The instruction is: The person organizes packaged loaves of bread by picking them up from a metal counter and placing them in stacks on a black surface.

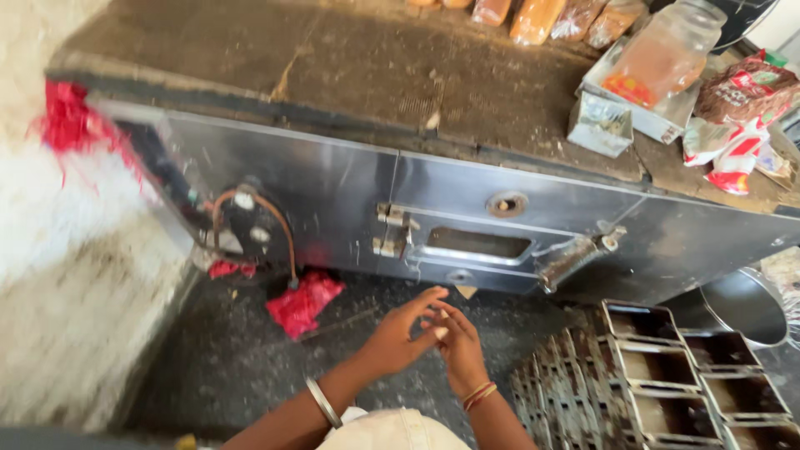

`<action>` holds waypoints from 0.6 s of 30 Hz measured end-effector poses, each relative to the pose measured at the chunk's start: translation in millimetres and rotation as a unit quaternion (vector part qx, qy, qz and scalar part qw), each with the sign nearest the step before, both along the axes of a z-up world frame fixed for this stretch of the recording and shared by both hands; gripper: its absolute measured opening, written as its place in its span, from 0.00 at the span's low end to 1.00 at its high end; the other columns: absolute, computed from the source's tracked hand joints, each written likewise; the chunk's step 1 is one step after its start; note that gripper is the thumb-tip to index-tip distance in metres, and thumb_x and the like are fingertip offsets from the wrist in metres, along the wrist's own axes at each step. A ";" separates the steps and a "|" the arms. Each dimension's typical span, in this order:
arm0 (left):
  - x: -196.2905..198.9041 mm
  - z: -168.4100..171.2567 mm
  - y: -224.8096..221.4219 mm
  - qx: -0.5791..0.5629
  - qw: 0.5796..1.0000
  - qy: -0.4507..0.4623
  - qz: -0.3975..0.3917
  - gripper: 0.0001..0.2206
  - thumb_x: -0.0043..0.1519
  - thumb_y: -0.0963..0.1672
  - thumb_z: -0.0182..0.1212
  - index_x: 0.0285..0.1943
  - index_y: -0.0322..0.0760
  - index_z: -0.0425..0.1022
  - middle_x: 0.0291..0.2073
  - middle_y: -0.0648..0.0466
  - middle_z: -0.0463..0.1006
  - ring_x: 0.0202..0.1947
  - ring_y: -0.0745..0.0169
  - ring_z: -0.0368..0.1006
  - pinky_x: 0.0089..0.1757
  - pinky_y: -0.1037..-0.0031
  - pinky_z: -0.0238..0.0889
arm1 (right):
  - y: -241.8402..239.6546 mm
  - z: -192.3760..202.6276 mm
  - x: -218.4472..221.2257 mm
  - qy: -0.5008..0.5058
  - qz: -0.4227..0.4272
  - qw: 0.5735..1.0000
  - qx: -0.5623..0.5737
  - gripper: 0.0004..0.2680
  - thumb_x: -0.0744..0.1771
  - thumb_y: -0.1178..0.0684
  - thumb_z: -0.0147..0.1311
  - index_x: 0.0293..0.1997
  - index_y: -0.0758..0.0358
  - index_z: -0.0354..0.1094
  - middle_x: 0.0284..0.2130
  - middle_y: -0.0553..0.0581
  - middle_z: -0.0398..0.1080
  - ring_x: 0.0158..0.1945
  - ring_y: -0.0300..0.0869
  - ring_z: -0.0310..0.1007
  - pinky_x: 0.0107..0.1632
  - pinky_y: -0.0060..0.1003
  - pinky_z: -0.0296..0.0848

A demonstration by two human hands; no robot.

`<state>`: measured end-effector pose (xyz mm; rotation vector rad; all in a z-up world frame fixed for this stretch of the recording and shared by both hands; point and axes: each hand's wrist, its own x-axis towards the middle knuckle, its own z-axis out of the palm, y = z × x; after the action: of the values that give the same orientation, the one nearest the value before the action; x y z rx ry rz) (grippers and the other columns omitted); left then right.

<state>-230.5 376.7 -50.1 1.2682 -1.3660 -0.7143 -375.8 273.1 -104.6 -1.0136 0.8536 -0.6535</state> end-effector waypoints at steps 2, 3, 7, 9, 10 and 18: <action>21.7 19.2 -15.7 -0.076 0.988 -0.130 0.007 0.29 0.65 0.49 0.61 0.75 0.41 0.60 0.73 0.44 0.64 0.71 0.42 0.63 0.66 0.51 0.55 | -17.3 11.2 23.4 -0.067 0.044 0.995 0.064 0.18 0.69 0.45 0.44 0.64 0.59 0.65 0.55 0.58 0.73 0.54 0.45 0.73 0.48 0.42 0.72; 32.6 24.2 -25.8 -0.150 0.956 -0.250 0.018 0.30 0.65 0.51 0.62 0.75 0.40 0.60 0.74 0.40 0.59 0.74 0.36 0.55 0.68 0.45 0.46 | -25.9 14.9 40.1 -0.071 0.035 0.995 0.062 0.18 0.69 0.45 0.44 0.64 0.59 0.65 0.55 0.58 0.73 0.54 0.45 0.73 0.48 0.42 0.72; 61.7 14.9 -77.7 -0.114 0.937 -0.330 -0.036 0.32 0.63 0.55 0.60 0.75 0.42 0.63 0.75 0.37 0.55 0.74 0.29 0.48 0.63 0.41 0.37 | -49.8 40.0 72.2 -0.247 -0.016 0.967 0.060 0.28 0.70 0.30 0.35 0.74 0.59 0.51 0.65 0.62 0.64 0.59 0.50 0.65 0.59 0.43 0.68; 79.3 8.9 -118.0 0.014 0.978 -0.208 -0.006 0.32 0.68 0.53 0.50 0.79 0.35 0.54 0.77 0.36 0.48 0.73 0.28 0.46 0.59 0.42 0.43 | -63.8 64.5 79.5 -0.274 -0.023 0.961 -0.043 0.31 0.71 0.28 0.34 0.79 0.62 0.48 0.69 0.67 0.61 0.56 0.53 0.61 0.60 0.43 0.64; 91.8 8.1 -133.3 0.013 0.977 -0.210 -0.007 0.32 0.68 0.53 0.50 0.79 0.35 0.54 0.77 0.36 0.48 0.73 0.28 0.46 0.59 0.42 0.43 | -70.9 78.0 79.1 -0.258 -0.020 0.954 -0.151 0.30 0.71 0.31 0.39 0.78 0.62 0.46 0.70 0.65 0.58 0.64 0.53 0.59 0.63 0.47 0.65; 220.4 65.8 -288.8 -0.135 0.913 -0.286 0.259 0.24 0.66 0.54 0.56 0.66 0.41 0.70 0.71 0.42 0.63 0.69 0.38 0.60 0.64 0.45 0.47 | -199.8 134.5 101.0 -0.161 -0.076 0.934 -0.310 0.25 0.70 0.40 0.45 0.76 0.57 0.47 0.67 0.64 0.62 0.66 0.53 0.67 0.57 0.45 0.69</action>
<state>-10.1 87.9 15.7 1.5839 -1.4200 0.2337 -274.8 73.3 29.9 -1.3586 0.4348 -1.2329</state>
